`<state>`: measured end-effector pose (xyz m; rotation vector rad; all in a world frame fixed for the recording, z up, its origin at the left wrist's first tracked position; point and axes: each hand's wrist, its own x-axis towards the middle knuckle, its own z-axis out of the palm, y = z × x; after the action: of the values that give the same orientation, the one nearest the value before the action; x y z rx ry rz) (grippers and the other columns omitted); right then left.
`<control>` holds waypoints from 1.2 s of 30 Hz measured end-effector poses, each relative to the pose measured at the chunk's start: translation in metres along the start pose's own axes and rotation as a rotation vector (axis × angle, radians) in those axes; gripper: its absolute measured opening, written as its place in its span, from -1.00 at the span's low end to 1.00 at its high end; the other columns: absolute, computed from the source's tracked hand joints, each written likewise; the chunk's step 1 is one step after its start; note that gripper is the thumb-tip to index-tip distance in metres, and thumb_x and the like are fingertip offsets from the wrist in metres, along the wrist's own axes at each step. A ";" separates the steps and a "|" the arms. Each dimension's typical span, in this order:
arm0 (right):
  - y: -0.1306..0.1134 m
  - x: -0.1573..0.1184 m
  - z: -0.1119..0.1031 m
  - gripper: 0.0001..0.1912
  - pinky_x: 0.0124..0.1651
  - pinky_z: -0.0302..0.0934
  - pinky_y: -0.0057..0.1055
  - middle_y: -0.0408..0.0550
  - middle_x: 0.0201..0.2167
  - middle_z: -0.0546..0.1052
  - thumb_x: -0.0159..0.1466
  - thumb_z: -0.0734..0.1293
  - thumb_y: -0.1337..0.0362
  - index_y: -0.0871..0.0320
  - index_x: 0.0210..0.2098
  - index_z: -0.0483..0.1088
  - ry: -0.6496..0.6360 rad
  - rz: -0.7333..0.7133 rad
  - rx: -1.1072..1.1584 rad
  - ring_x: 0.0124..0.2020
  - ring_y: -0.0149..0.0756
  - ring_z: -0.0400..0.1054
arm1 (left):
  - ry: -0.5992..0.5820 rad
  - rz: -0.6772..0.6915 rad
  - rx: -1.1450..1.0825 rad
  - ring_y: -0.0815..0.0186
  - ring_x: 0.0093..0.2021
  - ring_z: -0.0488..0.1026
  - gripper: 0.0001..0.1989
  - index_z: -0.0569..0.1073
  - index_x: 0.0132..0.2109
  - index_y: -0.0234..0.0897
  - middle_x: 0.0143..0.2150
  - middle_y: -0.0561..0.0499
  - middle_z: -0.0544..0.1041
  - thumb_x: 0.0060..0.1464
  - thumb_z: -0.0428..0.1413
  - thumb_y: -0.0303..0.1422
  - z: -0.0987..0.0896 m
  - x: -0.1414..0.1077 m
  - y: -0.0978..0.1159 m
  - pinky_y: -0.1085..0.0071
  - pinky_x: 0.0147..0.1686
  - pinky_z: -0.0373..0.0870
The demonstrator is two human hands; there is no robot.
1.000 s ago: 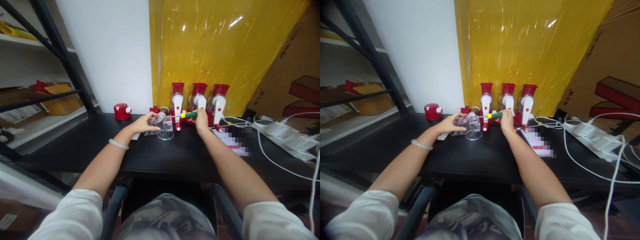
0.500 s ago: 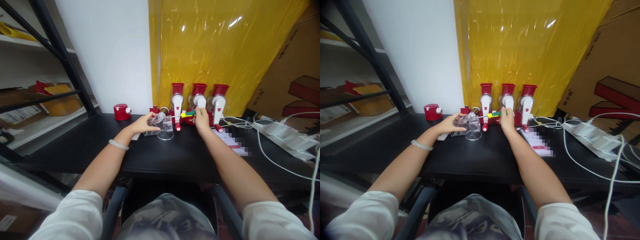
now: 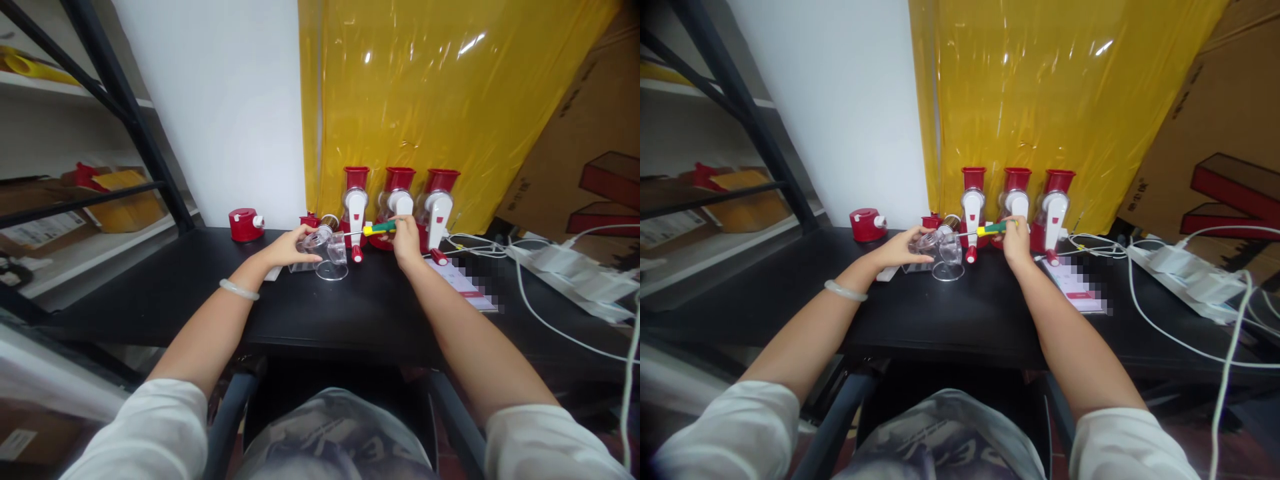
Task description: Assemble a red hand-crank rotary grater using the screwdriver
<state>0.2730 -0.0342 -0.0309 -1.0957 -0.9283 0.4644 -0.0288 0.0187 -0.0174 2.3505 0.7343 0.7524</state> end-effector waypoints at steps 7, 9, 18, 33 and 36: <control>0.005 0.004 -0.002 -0.88 -0.56 0.22 -0.46 -0.28 -0.50 0.39 0.22 0.18 0.19 0.07 -0.28 0.26 0.026 -0.022 -0.016 -0.69 -0.48 0.25 | 0.003 -0.001 0.010 0.02 0.10 0.48 -0.29 0.31 0.19 -0.23 0.13 -0.23 0.51 -0.09 0.35 -0.17 0.000 0.000 0.001 0.09 0.08 0.37; 0.005 0.004 -0.001 -0.84 -0.55 0.23 -0.47 -0.28 -0.51 0.39 0.23 0.21 0.13 0.07 -0.28 0.25 0.016 -0.020 -0.012 -0.69 -0.49 0.25 | 0.006 0.007 0.012 0.02 0.11 0.48 -0.30 0.31 0.19 -0.22 0.13 -0.22 0.51 -0.08 0.34 -0.18 0.000 0.000 0.000 0.07 0.09 0.36; 0.002 -0.001 0.000 -0.63 -0.61 0.19 -0.47 -0.35 -0.69 0.26 0.21 0.28 -0.12 0.05 -0.31 0.22 0.000 -0.040 -0.071 -0.72 -0.44 0.20 | 0.007 0.012 0.011 0.01 0.13 0.47 -0.30 0.31 0.19 -0.22 0.10 -0.22 0.53 -0.08 0.34 -0.19 0.000 0.000 -0.002 0.07 0.10 0.36; 0.004 0.000 0.000 -0.79 -0.47 0.33 -0.38 -0.18 -0.38 0.41 0.17 0.20 0.16 0.11 -0.27 0.35 0.015 0.000 0.018 -0.57 -0.43 0.32 | 0.005 -0.002 0.009 0.00 0.11 0.48 -0.28 0.31 0.19 -0.23 0.13 -0.25 0.50 -0.10 0.35 -0.17 0.000 0.000 0.000 0.08 0.08 0.38; 0.005 0.001 -0.001 -0.76 -0.52 0.27 -0.43 -0.20 -0.40 0.42 0.20 0.23 0.08 0.10 -0.26 0.33 0.005 -0.016 -0.005 -0.61 -0.46 0.31 | 0.008 -0.005 0.013 0.00 0.12 0.47 -0.28 0.31 0.19 -0.23 0.13 -0.25 0.50 -0.10 0.35 -0.16 0.000 0.000 0.001 0.08 0.08 0.38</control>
<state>0.2744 -0.0321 -0.0350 -1.0928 -0.9333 0.4465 -0.0285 0.0176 -0.0172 2.3578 0.7501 0.7576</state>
